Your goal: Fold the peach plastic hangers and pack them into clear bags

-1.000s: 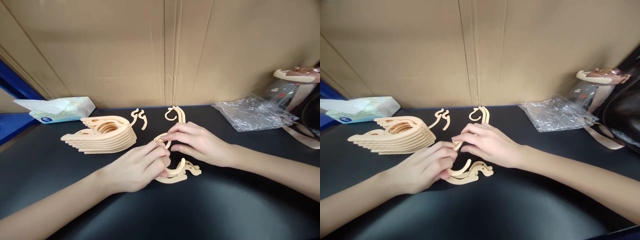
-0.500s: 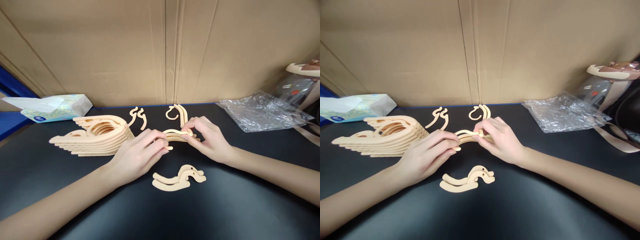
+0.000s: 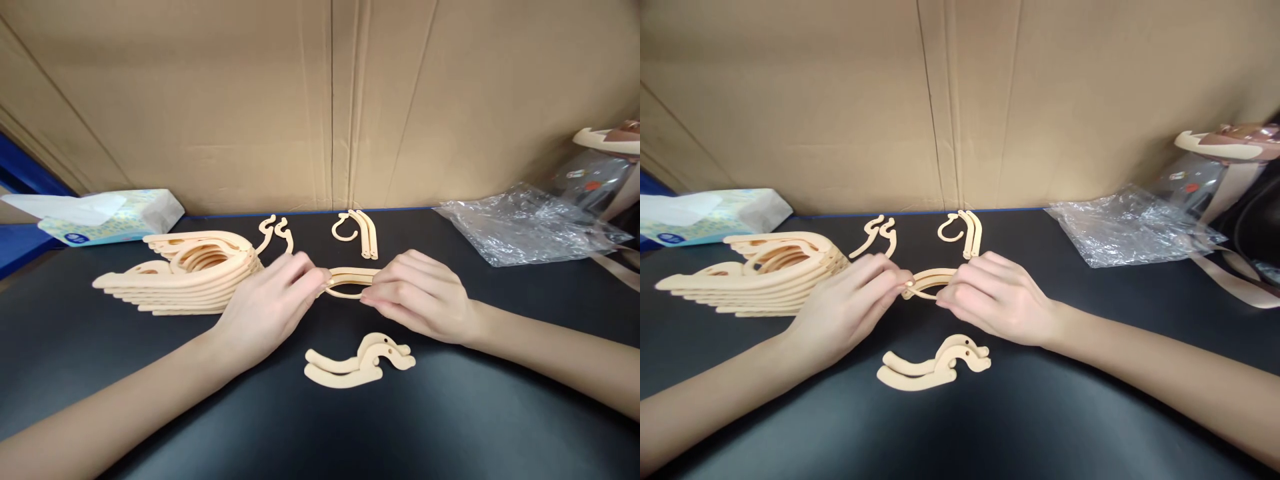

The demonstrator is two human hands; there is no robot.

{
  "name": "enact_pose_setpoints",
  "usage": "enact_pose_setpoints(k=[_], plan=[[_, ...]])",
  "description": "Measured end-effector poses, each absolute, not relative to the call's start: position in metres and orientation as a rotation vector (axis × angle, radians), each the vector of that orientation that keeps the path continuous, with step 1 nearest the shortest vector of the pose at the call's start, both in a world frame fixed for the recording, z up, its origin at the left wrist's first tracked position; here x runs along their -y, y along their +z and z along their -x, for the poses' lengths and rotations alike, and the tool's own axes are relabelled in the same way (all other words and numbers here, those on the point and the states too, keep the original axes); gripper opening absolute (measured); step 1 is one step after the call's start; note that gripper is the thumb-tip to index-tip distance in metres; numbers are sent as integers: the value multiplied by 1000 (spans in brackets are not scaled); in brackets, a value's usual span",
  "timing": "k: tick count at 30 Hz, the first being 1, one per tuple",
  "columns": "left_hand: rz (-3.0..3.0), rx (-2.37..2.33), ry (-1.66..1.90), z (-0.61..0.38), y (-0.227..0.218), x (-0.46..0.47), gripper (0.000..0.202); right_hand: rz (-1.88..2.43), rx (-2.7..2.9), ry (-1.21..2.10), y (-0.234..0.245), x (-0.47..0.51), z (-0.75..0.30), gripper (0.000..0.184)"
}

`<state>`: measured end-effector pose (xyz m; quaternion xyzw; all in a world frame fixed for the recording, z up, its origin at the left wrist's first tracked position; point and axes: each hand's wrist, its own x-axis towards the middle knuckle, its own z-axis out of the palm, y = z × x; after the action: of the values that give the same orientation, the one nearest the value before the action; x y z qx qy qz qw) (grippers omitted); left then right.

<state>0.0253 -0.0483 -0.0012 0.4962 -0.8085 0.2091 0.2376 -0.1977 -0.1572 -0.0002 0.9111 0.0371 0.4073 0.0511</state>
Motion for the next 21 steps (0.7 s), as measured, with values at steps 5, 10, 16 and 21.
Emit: enact_pose_setpoints(k=[5, 10, 16, 21], plan=[[-1241, 2277, 431, -23, 2, 45, 19, -2687, -61, 1264, 0, 159, 201, 9], [-1158, 2317, 351, -26, 0, 43, 20, -2704, -167, 1278, 1, 156, 202, 9], [-1118, 2311, 267, -27, 1, 42, 24, -2794, -165, 1218, -2, 156, 200, 13], [-1051, 2318, 199, -22, 5, 42, 17, -2889, -117, 1288, -5, 160, 197, 19]])
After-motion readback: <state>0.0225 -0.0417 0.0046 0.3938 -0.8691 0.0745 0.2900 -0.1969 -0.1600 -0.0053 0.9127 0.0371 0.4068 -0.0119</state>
